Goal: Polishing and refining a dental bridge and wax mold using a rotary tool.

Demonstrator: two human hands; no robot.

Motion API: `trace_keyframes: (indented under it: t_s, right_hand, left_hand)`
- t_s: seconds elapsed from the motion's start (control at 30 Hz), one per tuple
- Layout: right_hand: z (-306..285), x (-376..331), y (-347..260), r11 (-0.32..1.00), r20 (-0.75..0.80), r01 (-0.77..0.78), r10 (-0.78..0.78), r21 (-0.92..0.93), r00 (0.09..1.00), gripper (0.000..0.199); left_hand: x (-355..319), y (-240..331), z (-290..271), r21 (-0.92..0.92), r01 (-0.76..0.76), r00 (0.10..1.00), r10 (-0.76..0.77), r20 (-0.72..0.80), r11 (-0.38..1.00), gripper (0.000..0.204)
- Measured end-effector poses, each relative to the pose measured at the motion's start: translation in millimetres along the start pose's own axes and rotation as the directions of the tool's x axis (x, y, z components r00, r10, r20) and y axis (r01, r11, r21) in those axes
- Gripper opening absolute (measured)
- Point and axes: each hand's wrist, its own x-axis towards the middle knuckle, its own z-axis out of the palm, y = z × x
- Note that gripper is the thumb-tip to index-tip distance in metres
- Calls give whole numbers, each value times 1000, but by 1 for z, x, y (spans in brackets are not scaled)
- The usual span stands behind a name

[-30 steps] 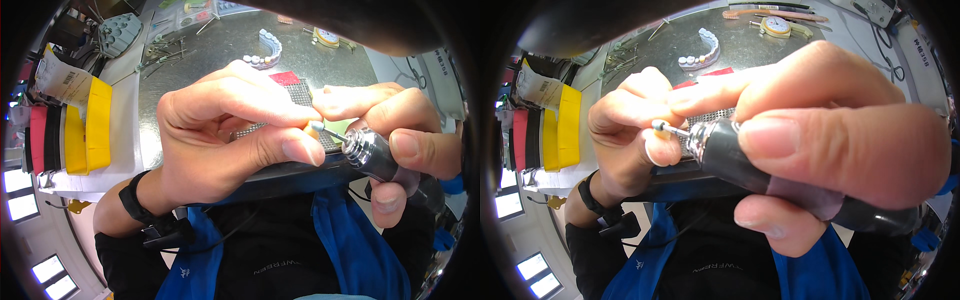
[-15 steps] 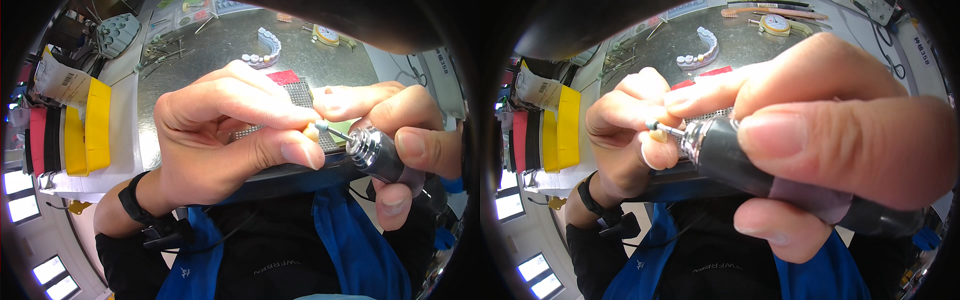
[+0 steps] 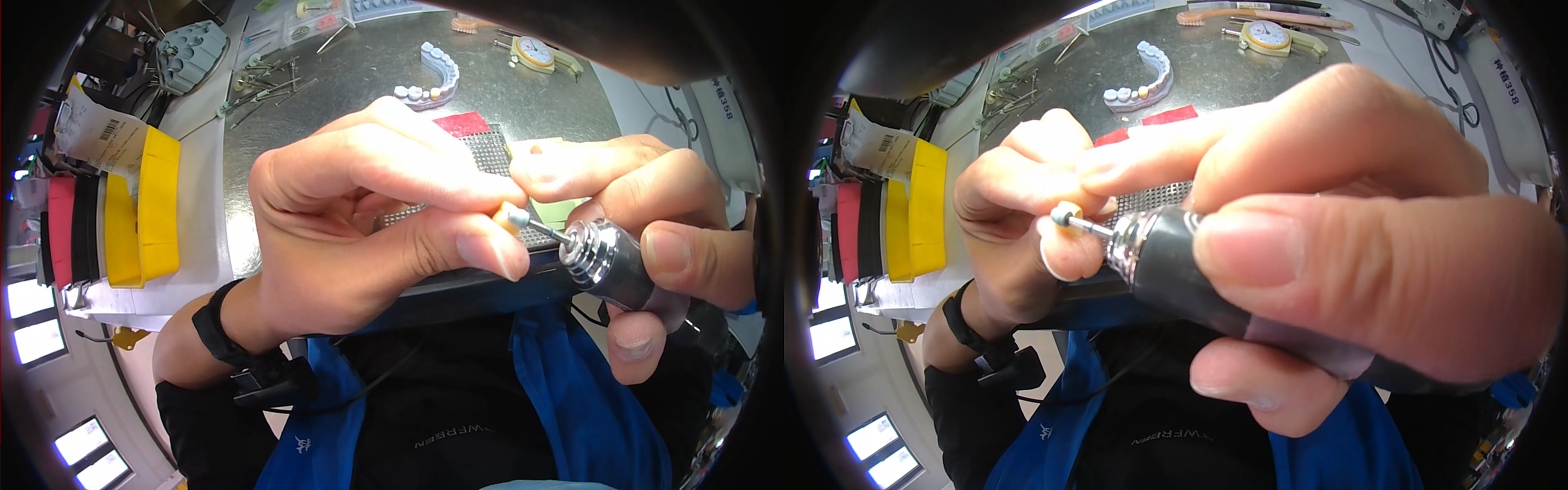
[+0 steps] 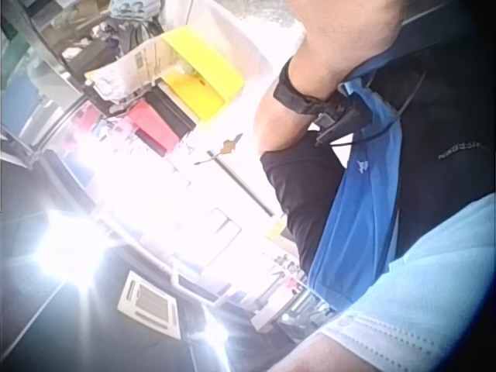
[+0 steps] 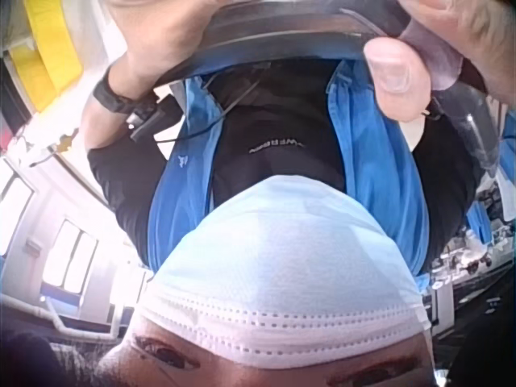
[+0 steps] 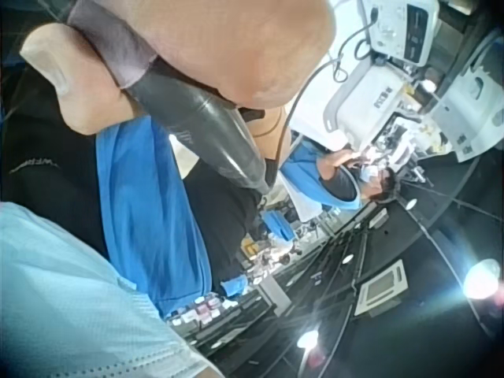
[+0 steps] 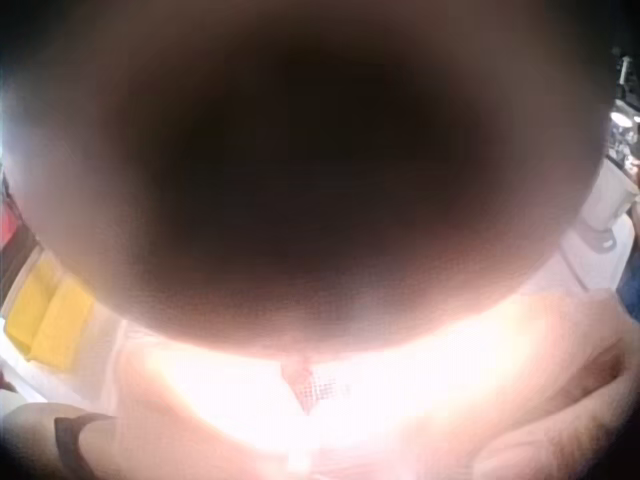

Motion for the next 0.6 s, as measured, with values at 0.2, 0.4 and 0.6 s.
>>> trace_keyframes:
  t_s: [0.2,0.4,0.6]
  right_hand:
    - [-4,2,-15,997,5,-61,61,-49,998,58]
    - [0,0,-8,1000,-24,-30,30,-10,999,57]
    - [-2,-3,-10,999,-10,-39,39,23,999,62]
  left_hand:
    - [6,-3,2,-45,-34,999,36,39,998,19]
    - [3,-4,0,-38,-31,999,32,26,999,19]
    - [2,-3,1,-54,-24,999,26,32,998,19]
